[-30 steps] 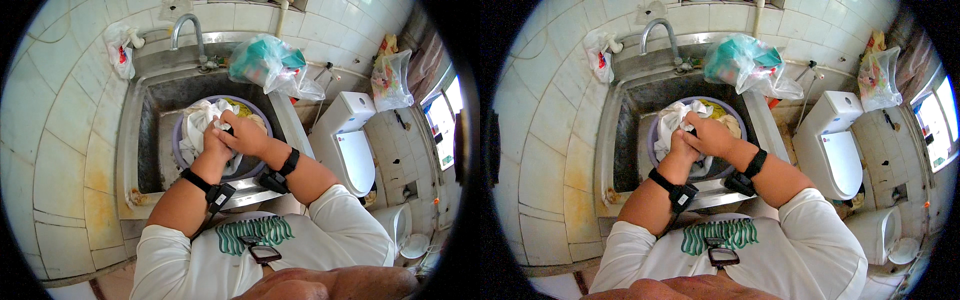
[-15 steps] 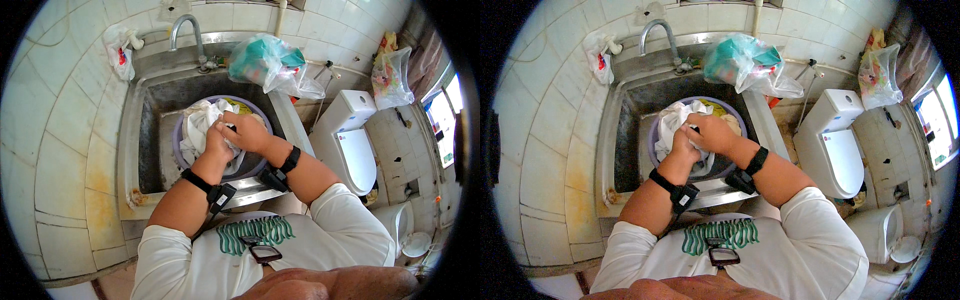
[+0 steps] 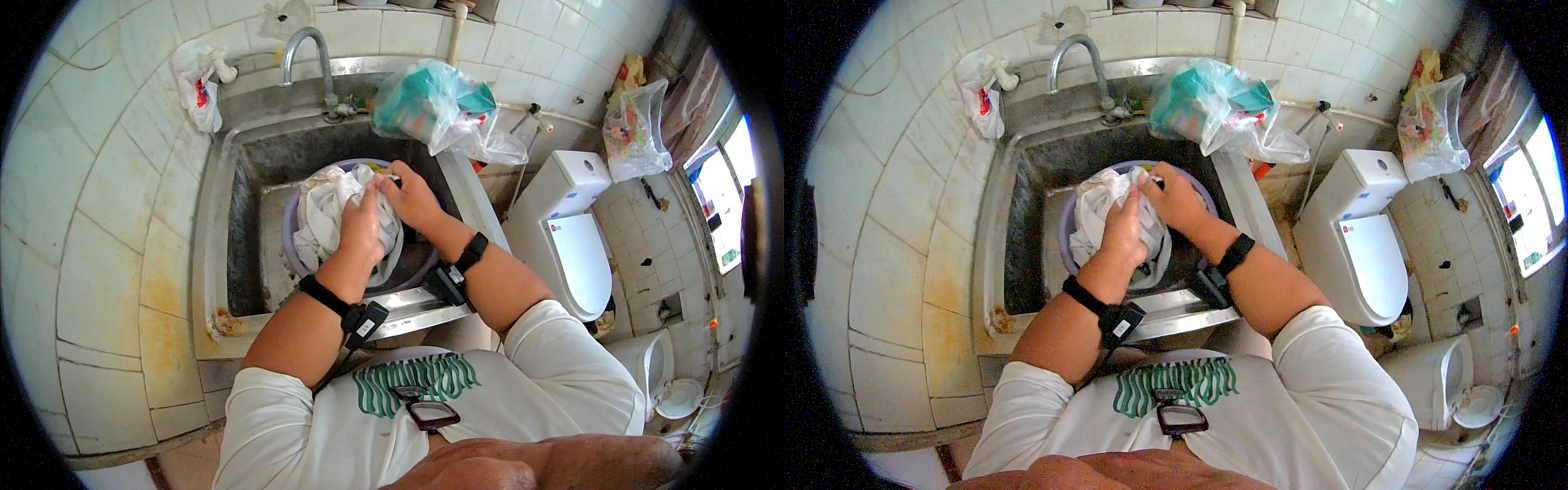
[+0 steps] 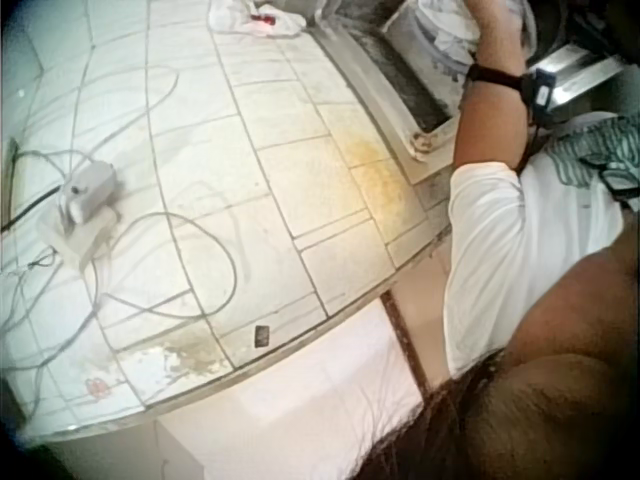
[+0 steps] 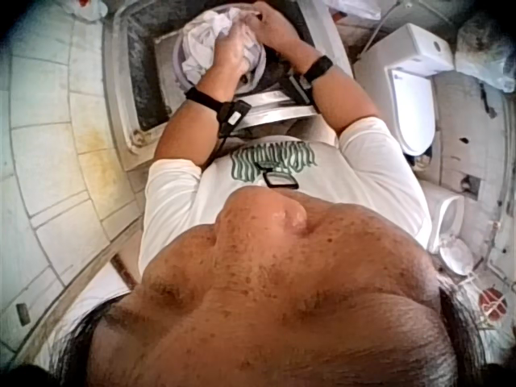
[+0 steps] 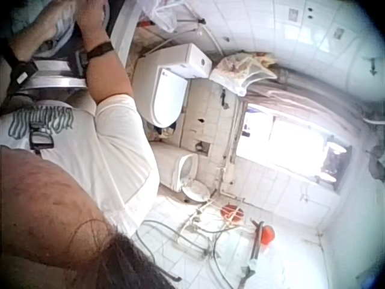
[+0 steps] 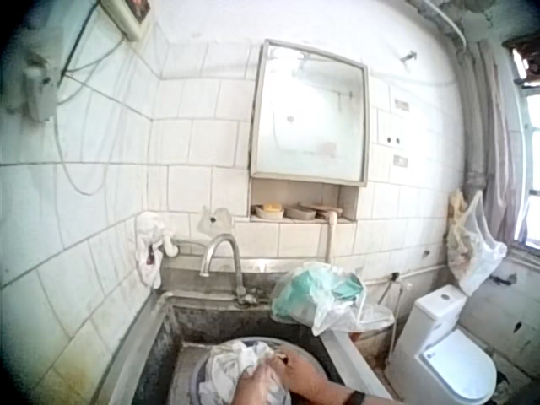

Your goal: The person scrubs clothes in a basin inside a sink by hand, lifting and rubbing different garments in the soapy water.

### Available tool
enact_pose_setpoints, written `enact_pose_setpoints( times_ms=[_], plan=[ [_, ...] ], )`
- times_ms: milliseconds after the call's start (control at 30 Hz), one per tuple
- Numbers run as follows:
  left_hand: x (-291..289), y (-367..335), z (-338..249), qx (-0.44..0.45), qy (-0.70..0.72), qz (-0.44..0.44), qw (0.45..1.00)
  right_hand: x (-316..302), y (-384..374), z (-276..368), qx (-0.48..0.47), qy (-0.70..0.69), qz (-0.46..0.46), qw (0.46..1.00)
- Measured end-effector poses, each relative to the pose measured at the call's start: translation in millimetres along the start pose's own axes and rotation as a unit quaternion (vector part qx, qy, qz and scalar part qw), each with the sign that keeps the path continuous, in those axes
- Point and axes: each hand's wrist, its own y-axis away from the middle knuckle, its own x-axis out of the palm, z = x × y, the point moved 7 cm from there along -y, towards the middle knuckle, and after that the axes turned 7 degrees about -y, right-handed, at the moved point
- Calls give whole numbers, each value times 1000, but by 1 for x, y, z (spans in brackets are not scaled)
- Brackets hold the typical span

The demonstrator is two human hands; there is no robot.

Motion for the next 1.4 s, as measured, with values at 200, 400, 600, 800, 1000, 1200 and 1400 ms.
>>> enact_pose_setpoints(
  times_ms=[200, 400, 600, 800, 1000, 1200, 1400],
  plan=[
    [-14, -11, 13, -69, 135, 11, 988, 16, 19, 61, -99, 41, 126, 986],
    [-5, -16, 30, -98, 40, 69, 992, 6, -4, -22, 27, 63, 45, 997],
    [-12, -21, 27, -79, 82, 48, 992, 14, 2, 15, -46, 42, 64, 996],
    [-5, -7, 31, -143, 64, 45, 987, 16, 9, 32, -29, 147, 78, 986],
    [-4, -16, 41, -147, 63, 69, 985, 4, -2, 6, -24, 46, 18, 998],
    [-13, -16, 33, -117, 56, 73, 989, 15, 14, 50, -103, 80, 113, 985],
    [18, 9, 18, -153, 11, 97, 983, -14, -13, -16, 9, 6, -27, 1000]
  ],
)
